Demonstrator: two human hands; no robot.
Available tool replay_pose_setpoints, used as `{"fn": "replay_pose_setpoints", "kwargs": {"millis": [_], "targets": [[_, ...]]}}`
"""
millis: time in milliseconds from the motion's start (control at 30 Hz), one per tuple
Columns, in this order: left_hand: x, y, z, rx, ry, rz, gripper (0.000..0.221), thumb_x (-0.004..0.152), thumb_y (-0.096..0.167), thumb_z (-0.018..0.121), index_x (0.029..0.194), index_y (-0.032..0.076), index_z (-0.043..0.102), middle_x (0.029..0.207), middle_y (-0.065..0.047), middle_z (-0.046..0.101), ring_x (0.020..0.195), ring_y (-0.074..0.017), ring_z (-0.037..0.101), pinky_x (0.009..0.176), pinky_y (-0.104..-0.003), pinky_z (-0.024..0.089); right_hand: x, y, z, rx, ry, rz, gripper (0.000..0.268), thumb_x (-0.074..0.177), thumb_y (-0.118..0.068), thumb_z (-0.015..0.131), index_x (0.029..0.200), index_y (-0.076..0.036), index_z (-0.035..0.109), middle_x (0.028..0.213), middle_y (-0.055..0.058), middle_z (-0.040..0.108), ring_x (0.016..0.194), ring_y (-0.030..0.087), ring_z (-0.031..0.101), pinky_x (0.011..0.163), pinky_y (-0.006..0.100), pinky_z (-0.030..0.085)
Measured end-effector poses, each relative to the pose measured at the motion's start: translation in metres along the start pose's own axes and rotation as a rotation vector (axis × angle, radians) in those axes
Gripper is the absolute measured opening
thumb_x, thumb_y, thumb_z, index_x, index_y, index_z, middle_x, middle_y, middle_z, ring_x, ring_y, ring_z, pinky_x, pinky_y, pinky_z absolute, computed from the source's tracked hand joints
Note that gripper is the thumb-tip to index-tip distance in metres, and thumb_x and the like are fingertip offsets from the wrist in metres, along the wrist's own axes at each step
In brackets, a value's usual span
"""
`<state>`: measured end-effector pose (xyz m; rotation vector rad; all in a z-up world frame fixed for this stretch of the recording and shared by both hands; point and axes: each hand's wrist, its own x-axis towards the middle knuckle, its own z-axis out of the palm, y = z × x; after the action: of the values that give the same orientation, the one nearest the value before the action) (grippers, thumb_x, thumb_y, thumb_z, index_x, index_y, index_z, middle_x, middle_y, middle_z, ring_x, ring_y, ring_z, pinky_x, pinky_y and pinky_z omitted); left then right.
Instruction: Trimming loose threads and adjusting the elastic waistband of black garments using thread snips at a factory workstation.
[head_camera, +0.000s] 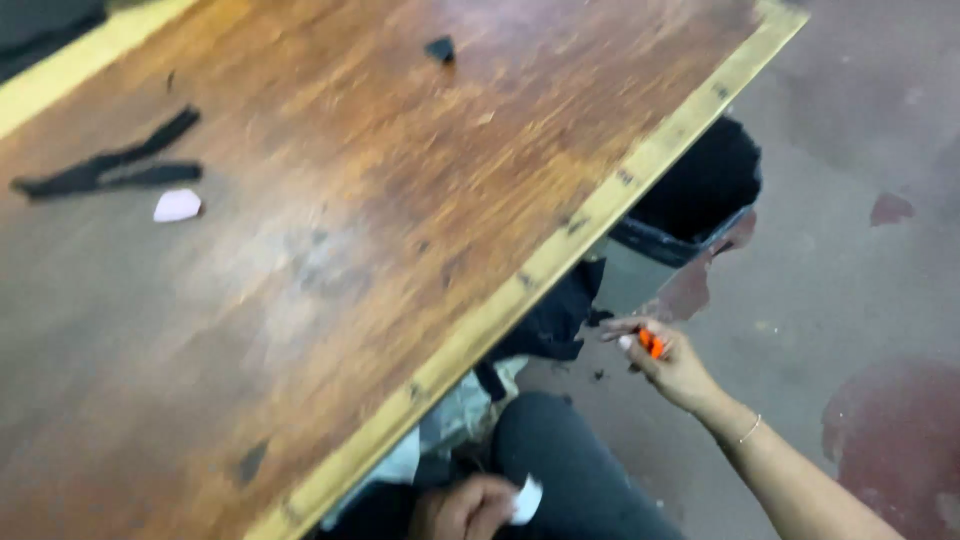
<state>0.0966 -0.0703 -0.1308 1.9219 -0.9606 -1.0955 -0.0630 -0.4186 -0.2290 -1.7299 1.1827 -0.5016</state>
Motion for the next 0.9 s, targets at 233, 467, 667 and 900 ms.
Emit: {"fn": "replay_pose_setpoints", "kwargs": {"millis": [233,467,667,900], "targets": [[-0.016,0.103,-0.029,-0.125,0.112,0.313,0.012,0.098,0.018,0.067,0.102,0.011,0.075,0.091,0.002,0.077,0.081,-0.0077,0.069,0.074,-0.024,0.053,-0.152,-0.107,0.01,0.534,-1.032,-0.218,0.051,0.095,-0.043,0.068,0.123,-0.001,0.065,0.087,0.004,0.064,0.072,0.011,0.059,0.065,0.024,0.05],[-0.08,0.1,-0.039,0.051,0.123,0.427,0.021,0.098,0.014,0.065,0.118,0.011,0.067,0.101,0.0,0.076,0.08,-0.0124,0.072,0.069,-0.026,0.053,-0.206,-0.174,-0.006,0.28,-0.827,-0.458,0.016,0.095,-0.022,0.067,0.09,-0.008,0.073,0.088,0.006,0.072,0.077,0.016,0.066,0.073,0.029,0.053],[-0.139,0.069,-0.051,-0.026,0.254,0.46,0.022,0.099,0.022,0.066,0.116,0.007,0.061,0.06,0.005,0.053,0.056,-0.006,0.053,0.058,-0.021,0.046,-0.213,-0.16,-0.045,0.046,-0.498,-0.481,0.01,0.09,-0.015,0.074,0.085,-0.006,0.073,0.075,0.004,0.069,0.068,0.012,0.059,0.065,0.025,0.048],[-0.163,0.088,-0.036,-0.04,0.23,0.474,0.02,0.101,0.019,0.063,0.116,0.006,0.063,0.074,-0.001,0.068,0.056,-0.0071,0.056,0.051,-0.02,0.043,-0.247,-0.198,-0.034,0.114,-0.683,-0.604,0.012,0.09,-0.018,0.071,0.084,-0.008,0.074,0.077,0.004,0.071,0.067,0.013,0.061,0.064,0.027,0.049]]}}
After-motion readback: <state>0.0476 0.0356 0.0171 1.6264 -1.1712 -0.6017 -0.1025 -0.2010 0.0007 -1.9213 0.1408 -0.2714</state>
